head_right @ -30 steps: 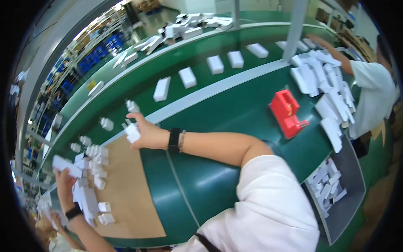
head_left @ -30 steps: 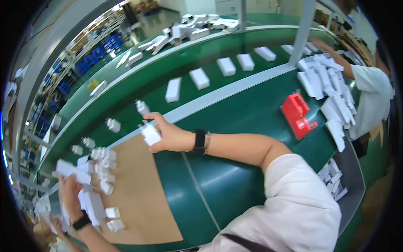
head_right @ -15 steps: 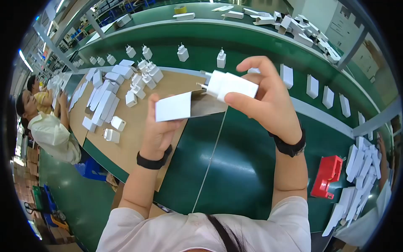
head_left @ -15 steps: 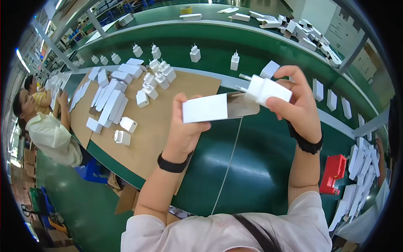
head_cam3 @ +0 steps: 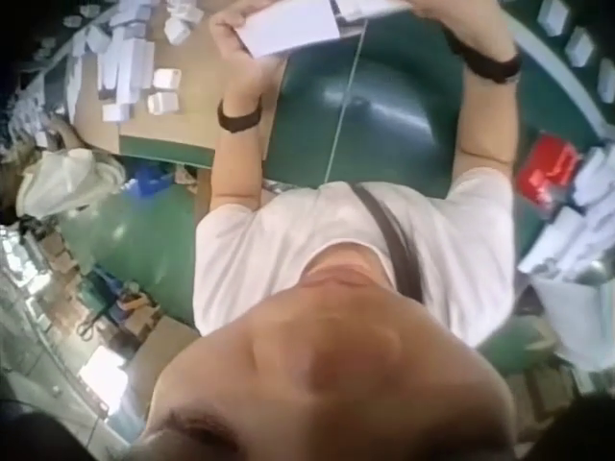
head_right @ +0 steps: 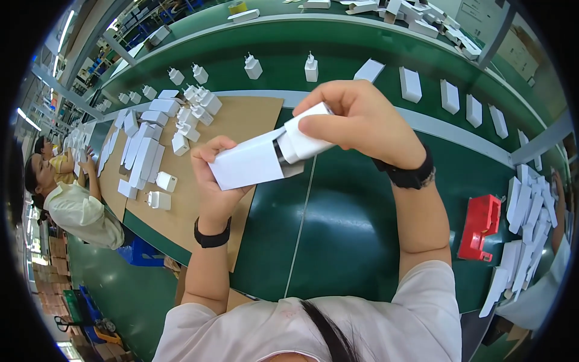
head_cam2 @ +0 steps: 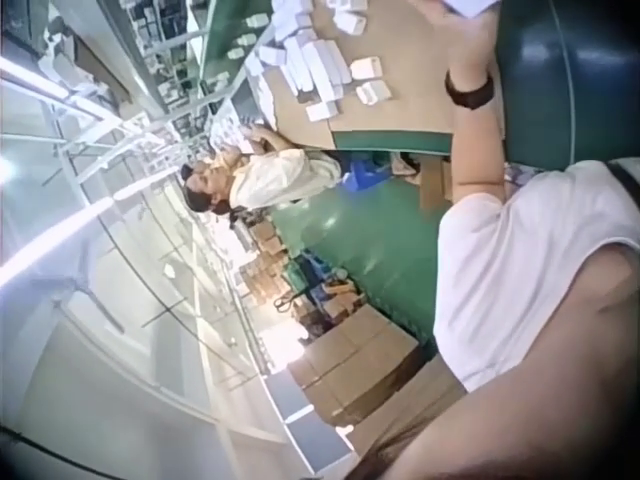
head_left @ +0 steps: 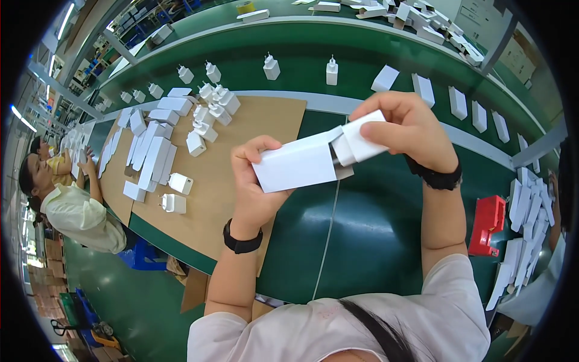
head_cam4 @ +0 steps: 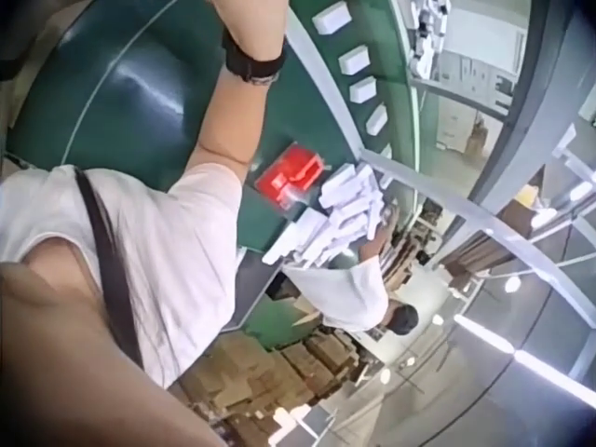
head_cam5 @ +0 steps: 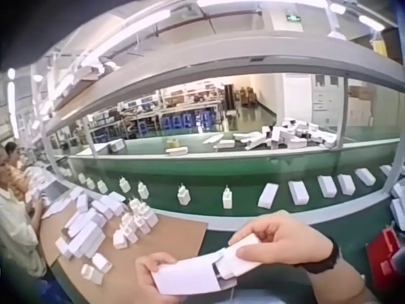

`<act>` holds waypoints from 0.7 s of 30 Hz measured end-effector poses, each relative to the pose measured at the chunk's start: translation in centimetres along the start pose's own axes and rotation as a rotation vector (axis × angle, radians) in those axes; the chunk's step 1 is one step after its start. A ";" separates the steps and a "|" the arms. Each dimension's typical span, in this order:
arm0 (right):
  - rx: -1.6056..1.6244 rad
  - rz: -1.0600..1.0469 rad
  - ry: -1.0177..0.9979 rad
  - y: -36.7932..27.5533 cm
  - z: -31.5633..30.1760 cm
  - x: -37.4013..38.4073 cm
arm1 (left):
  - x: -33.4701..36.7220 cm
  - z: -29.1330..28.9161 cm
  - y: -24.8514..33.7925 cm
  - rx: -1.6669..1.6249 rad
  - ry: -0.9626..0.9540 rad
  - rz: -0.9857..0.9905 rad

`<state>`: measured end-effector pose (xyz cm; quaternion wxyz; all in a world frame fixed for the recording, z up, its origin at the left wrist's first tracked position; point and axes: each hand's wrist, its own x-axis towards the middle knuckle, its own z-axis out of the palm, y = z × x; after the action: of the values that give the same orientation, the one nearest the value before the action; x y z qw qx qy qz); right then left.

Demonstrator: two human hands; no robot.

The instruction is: The person packages power adapters by hand, picking up a box and an adapter, sliding the adapter into the box, and closing the box flaps. The person then places the packaged box onto a conveyor belt and repeats the process.

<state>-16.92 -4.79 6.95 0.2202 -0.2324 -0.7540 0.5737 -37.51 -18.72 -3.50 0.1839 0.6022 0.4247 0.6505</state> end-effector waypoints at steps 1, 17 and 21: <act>0.000 0.000 0.001 0.2 0.4 0.1 | -0.1 0.0 0.0 -0.030 0.034 -0.031; -0.114 -0.156 -0.044 1.6 1.9 1.2 | -1.0 1.4 -0.3 -0.043 0.215 -0.096; 0.090 0.017 0.038 1.2 3.0 1.8 | -1.0 0.9 -0.3 -0.163 0.309 -0.169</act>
<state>-20.06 -5.71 5.21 0.2399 -0.2395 -0.7212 0.6042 -36.57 -19.04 -4.45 0.2187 0.4403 0.4428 0.7498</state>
